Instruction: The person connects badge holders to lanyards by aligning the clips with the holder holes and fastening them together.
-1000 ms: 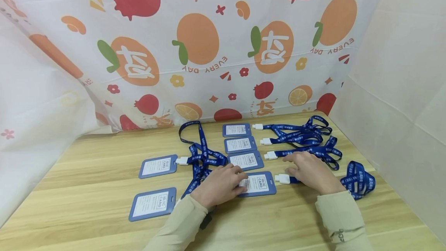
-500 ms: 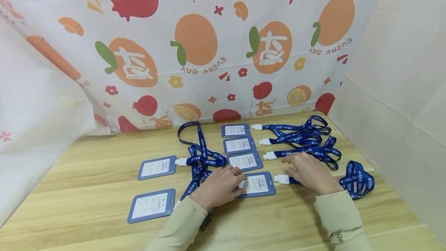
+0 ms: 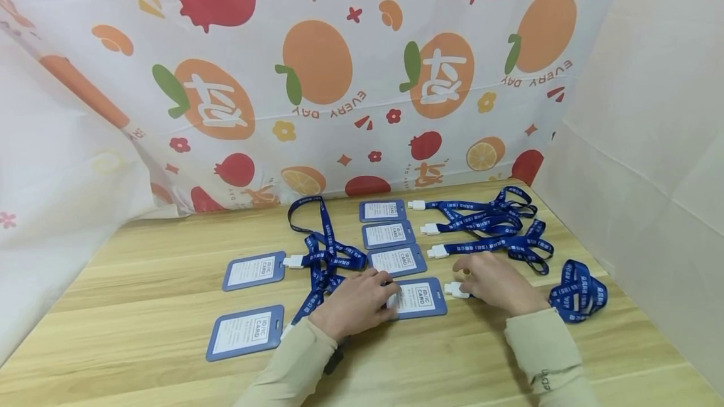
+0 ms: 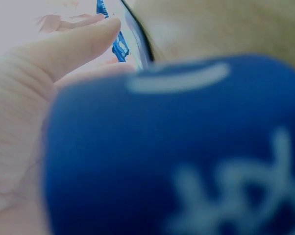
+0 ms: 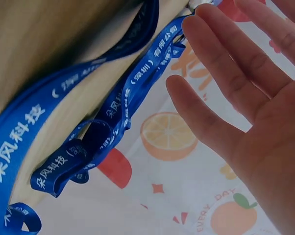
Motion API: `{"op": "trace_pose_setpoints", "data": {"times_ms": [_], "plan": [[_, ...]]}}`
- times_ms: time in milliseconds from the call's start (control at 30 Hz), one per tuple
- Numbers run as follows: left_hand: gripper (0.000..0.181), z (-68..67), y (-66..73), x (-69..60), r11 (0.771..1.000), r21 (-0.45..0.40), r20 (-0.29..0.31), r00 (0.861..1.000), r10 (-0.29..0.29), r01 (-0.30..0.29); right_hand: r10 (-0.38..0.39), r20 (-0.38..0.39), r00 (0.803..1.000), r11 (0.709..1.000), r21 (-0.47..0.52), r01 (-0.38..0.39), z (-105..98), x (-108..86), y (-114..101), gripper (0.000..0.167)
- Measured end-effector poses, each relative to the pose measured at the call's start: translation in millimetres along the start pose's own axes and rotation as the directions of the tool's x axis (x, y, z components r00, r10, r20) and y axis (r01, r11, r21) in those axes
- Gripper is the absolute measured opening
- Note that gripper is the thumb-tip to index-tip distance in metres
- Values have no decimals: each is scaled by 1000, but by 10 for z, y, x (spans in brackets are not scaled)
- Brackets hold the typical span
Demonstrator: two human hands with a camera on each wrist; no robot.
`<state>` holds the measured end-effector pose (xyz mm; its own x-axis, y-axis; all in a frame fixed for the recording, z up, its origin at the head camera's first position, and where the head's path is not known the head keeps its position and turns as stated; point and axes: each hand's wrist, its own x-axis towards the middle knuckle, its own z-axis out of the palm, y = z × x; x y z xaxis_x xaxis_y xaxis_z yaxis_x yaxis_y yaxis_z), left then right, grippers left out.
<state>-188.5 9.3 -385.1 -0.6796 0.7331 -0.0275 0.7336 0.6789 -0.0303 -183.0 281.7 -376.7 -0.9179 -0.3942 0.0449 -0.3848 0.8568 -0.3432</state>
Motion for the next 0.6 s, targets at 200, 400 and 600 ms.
{"op": "trace_pose_setpoints", "data": {"times_ms": [200,400,600], "plan": [[39,4,10,8,1000,1,5,1000,7,-7,-10,7,1000,1000,-23,10,60,14,-16,27],[38,-10,12,6,1000,1,4,1000,5,-5,26,63,998,1000,-3,-26,85,54,-52,29],[38,-6,2,-6,1000,-2,-5,1000,12,-12,74,99,992,997,17,-76,111,75,-78,29]]}}
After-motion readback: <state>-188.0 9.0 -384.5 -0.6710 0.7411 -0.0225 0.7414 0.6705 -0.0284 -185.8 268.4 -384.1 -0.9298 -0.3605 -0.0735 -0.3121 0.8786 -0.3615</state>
